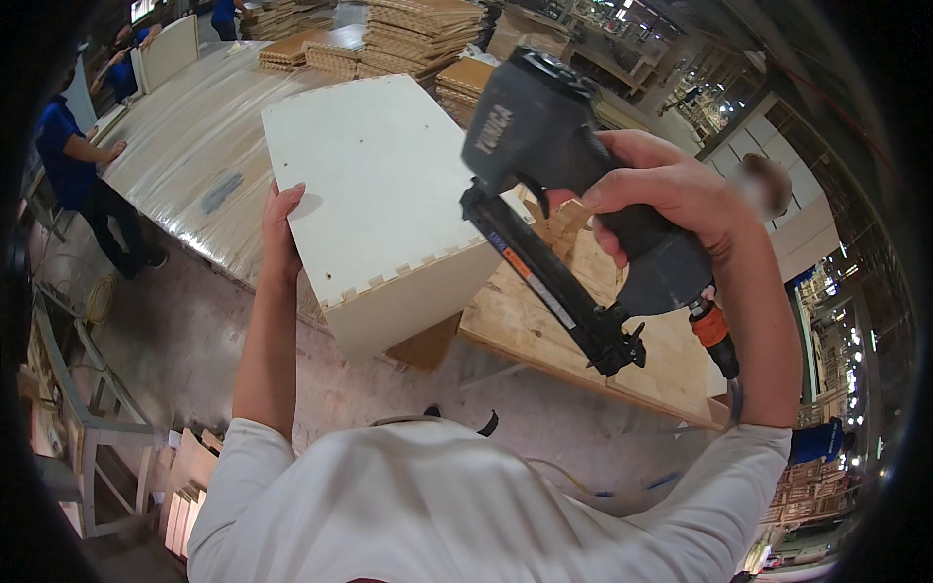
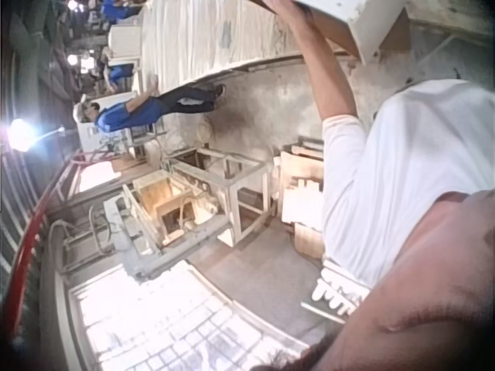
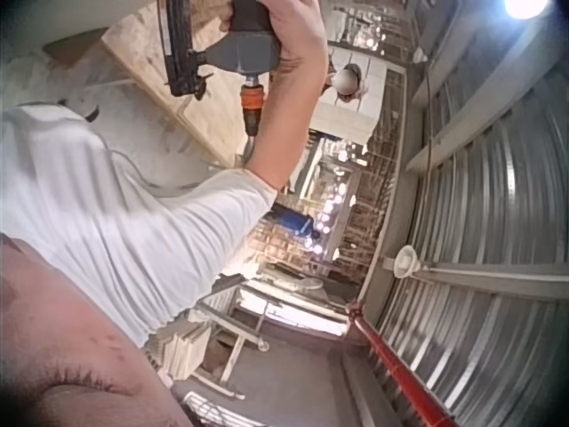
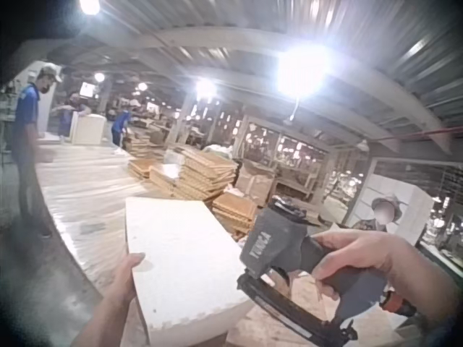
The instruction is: The person assembles wooden boxes by aligning panels and securing them with a pneumatic nail gun. They repeatedly reposition the box, apply glue to edges, and use a hammer to adjust joints before fastening. The process continues with multiple units in a workshop setting.
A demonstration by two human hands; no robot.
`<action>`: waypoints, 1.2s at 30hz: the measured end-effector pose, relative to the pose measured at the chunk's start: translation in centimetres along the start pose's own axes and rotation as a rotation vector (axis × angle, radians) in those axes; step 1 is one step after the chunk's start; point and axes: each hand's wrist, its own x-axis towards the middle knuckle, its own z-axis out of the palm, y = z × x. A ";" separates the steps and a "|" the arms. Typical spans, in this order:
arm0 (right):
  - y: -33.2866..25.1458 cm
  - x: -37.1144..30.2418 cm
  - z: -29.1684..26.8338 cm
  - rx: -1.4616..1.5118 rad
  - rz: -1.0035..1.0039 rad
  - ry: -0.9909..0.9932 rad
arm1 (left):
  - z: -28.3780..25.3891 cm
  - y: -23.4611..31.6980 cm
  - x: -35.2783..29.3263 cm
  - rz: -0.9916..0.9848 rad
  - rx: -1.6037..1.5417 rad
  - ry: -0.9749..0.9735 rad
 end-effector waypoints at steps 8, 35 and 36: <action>0.2 1.0 1.2 -0.041 0.045 -0.106 | -0.2 -0.1 0.5 0.018 0.025 0.022; 0.1 0.7 1.6 0.004 0.022 -0.126 | 1.7 -0.2 0.9 0.007 0.022 -0.016; -0.1 0.6 1.6 0.002 0.037 -0.123 | 1.8 -0.2 1.1 0.010 0.021 -0.020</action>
